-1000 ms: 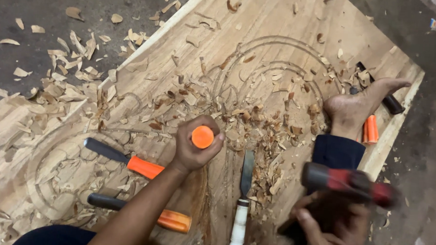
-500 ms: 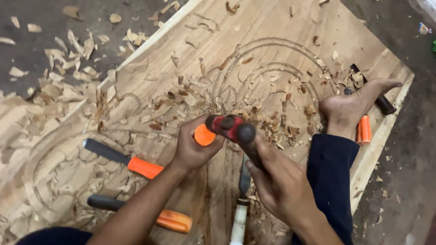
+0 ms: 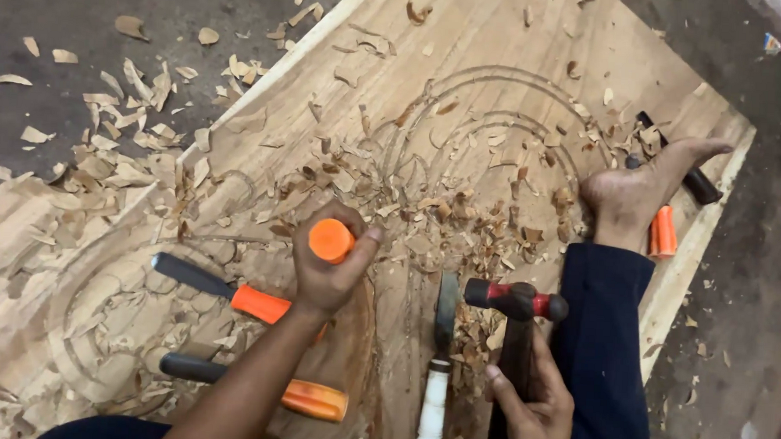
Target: The person carves decorative designs into a wooden board using chisels and a hammer, chipping away wood shavings and shaping the details by hand.
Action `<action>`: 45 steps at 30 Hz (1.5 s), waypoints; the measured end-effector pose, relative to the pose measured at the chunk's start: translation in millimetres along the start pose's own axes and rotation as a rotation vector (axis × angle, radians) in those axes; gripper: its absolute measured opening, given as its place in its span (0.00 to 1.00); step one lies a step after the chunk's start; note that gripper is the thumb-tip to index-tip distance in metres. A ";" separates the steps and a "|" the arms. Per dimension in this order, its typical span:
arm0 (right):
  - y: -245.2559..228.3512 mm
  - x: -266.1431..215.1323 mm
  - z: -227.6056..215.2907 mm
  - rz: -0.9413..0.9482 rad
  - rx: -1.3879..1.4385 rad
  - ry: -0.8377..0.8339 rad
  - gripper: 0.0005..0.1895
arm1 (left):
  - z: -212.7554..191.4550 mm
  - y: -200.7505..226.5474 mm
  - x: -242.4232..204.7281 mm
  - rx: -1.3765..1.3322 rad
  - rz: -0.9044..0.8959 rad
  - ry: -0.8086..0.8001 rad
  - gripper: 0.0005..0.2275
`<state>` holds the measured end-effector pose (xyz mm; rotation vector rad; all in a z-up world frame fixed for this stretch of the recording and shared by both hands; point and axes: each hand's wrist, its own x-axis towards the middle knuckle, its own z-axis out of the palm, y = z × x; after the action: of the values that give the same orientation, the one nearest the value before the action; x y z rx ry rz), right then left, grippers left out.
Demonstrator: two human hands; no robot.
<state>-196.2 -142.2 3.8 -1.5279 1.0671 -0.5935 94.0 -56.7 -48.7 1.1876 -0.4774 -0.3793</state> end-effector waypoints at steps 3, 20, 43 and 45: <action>-6.9 -0.3 2.5 -0.029 0.007 0.014 0.39 | 5.1 -14.0 -6.9 -0.052 -0.056 -0.044 0.09; -13.3 -29.5 -19.5 -0.272 -0.326 0.089 0.32 | 33.7 -14.0 -34.2 0.054 0.171 -0.057 0.10; 4.6 55.6 -13.7 0.064 0.061 0.130 0.38 | 27.0 -6.3 -27.3 0.027 -0.012 0.048 0.10; -11.7 47.7 -8.9 0.042 0.064 0.122 0.38 | 29.5 -3.9 -28.5 0.066 0.006 0.037 0.10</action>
<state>-177.9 -188.4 8.5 -1.4246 1.1592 -0.6925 53.9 -66.4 -48.0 1.2548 -0.4646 -0.3383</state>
